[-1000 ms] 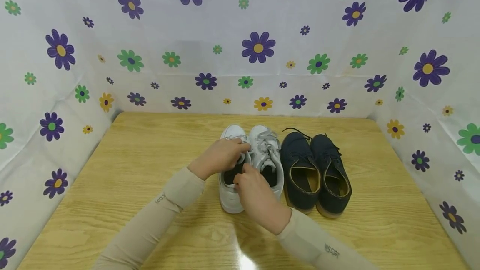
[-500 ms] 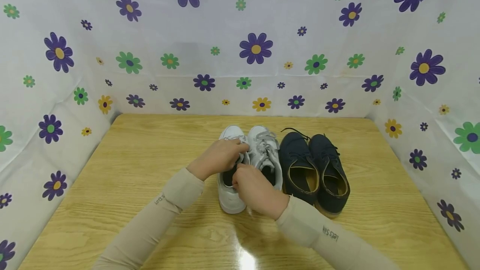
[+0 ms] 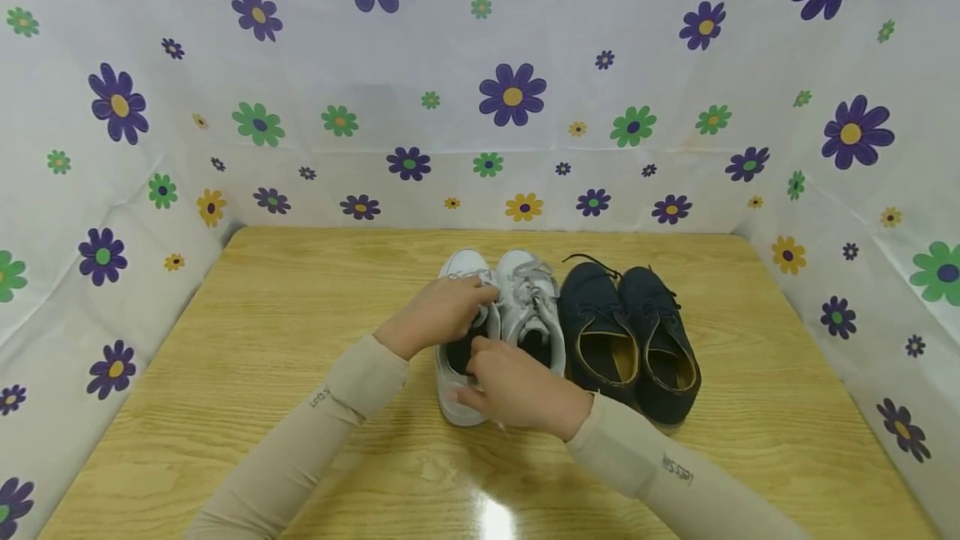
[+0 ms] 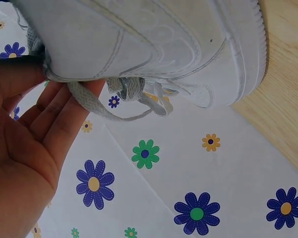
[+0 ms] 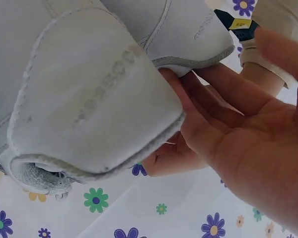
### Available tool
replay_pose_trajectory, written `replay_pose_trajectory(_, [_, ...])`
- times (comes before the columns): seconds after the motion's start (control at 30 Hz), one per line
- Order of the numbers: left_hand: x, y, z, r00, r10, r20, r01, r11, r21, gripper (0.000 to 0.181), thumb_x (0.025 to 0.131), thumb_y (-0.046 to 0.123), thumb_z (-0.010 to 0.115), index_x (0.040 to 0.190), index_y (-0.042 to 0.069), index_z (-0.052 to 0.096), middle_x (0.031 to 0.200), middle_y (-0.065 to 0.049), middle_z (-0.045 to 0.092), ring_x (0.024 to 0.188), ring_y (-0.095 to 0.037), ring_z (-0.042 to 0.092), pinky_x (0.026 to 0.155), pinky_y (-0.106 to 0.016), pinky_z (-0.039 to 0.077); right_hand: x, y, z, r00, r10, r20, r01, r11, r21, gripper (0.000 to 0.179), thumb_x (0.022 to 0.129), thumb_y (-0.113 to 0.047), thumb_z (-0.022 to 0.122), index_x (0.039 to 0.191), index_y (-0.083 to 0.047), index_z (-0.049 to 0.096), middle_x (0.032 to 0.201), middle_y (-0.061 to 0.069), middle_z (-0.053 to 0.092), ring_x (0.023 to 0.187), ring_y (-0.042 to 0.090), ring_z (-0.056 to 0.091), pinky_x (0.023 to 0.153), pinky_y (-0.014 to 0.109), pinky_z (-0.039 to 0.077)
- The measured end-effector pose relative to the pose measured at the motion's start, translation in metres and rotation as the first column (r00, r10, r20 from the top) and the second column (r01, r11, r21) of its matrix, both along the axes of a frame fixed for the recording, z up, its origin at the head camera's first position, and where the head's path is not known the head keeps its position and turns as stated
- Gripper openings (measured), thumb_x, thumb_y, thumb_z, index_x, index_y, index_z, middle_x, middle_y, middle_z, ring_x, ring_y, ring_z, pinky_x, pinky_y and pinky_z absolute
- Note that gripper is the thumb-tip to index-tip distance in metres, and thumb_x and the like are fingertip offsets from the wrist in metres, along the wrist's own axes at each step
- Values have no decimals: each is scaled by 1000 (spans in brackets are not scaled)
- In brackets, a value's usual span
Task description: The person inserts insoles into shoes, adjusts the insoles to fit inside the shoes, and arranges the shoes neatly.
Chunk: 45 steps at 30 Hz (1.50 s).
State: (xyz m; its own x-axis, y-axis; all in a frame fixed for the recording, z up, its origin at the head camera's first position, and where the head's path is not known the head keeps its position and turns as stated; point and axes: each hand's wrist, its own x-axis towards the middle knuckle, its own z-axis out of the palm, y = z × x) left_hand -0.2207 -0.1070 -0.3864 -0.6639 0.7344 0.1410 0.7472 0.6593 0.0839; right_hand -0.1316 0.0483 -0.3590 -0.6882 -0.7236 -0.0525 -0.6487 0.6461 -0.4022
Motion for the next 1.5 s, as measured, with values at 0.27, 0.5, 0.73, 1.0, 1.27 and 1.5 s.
replay_pose_trajectory(0.27, [-1,-7,1,1000,4,-8,-4,1000,6,16,90,-2,59,92,13,56,76,-2,50,59,-15,41,56,-29,37,-4,-4,-2,998,58,-7,-57,995,77,28,87,-31,72,89,-3,68,89,3,54,74,16,53,65,27,45])
replay_pose_trajectory(0.5, [-2,-10,1,1000,17,1,-17,1000,14,15,91,-1,59,98,12,59,79,-2,53,60,-16,45,56,-29,40,-25,-19,-6,989,142,44,-148,922,357,38,82,-43,74,97,-9,69,92,-1,58,81,15,52,76,31,43])
replay_pose_trajectory(0.73, [-4,-20,-8,985,-20,173,-8,988,156,8,91,8,65,98,10,60,91,-1,60,75,-15,56,68,-30,48,-40,-28,-8,977,90,195,-180,836,518,50,78,-54,73,105,-13,68,98,-4,66,96,15,59,105,40,33])
replay_pose_trajectory(1.0, [-14,-42,-5,946,-6,324,-134,903,408,14,91,1,62,105,0,62,102,-11,66,95,-25,63,87,-42,50,-73,17,27,887,117,446,-124,992,-14,32,99,-25,55,120,-3,66,108,9,68,91,18,65,79,28,51])
replay_pose_trajectory(1.27, [-29,-49,0,767,352,537,-534,814,228,27,99,18,52,111,-5,60,102,-19,64,92,-30,62,78,-40,51,-111,25,33,944,-218,249,227,974,-9,21,97,-8,54,105,3,70,95,13,70,80,20,64,71,32,52])
replay_pose_trajectory(1.5, [-19,-54,0,492,354,796,-611,791,26,45,103,37,43,103,-6,56,73,-14,67,57,-22,66,58,-35,56,-123,11,18,903,-317,289,304,948,91,21,95,-16,60,95,1,74,81,12,72,74,19,64,65,28,46])
